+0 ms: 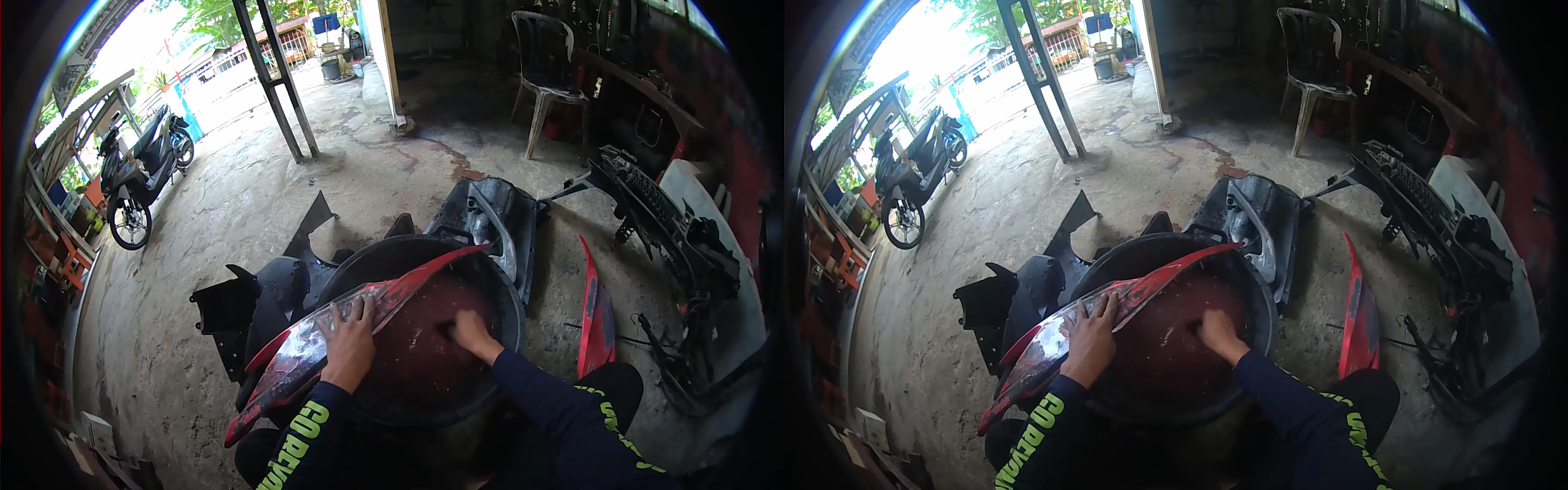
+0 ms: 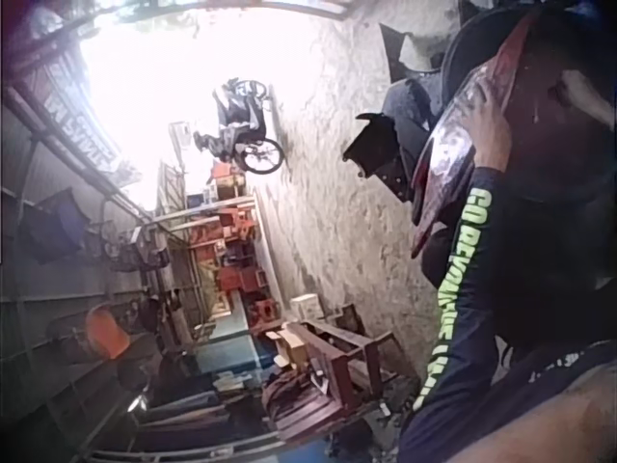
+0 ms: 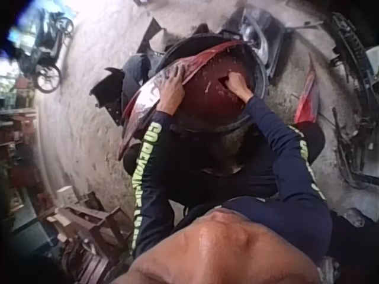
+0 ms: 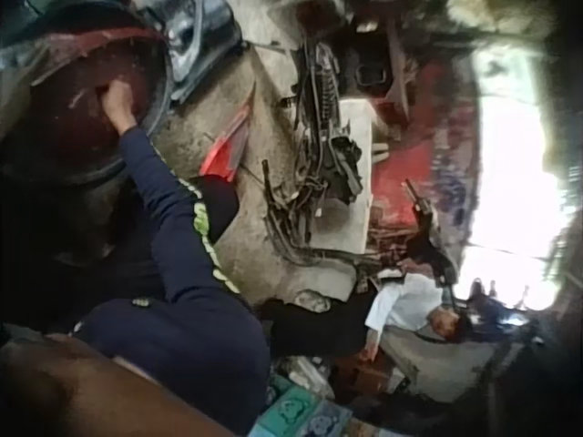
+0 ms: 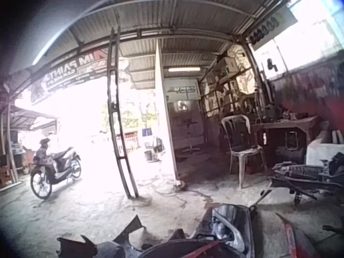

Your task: The person washes motorcycle fairing parts in a basin of water and sands the surface of a fairing part using sandpaper.

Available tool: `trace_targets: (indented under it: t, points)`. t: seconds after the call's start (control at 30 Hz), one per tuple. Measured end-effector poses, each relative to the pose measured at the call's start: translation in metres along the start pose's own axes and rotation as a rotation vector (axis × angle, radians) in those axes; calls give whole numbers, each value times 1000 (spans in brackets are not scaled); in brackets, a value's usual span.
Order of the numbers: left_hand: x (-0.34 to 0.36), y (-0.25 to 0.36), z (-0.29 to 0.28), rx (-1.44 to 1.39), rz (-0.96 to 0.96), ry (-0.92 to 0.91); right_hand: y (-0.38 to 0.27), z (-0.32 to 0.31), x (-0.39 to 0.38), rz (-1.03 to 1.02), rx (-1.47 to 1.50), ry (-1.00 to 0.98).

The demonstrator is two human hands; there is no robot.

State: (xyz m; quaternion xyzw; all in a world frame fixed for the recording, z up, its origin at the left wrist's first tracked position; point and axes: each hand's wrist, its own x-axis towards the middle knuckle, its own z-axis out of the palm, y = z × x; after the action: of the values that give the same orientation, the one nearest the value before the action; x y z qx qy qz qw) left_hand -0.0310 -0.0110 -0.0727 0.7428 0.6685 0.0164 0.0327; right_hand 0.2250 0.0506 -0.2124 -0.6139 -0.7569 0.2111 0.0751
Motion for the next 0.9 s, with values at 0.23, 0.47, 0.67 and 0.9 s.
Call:
trace_targets:
  t: [0.23,0.47,0.67,0.9]
  points:
    - [-3,1,15,-17,88,66,-53,-56,10,-442,329,791]
    - [-1,6,17,-42,84,51,-12,-56,44,-404,-47,662]
    - [0,4,11,-57,66,5,-41,-39,34,-634,-147,652]
    - [-4,2,12,-29,75,23,-52,-38,26,-570,-203,621]
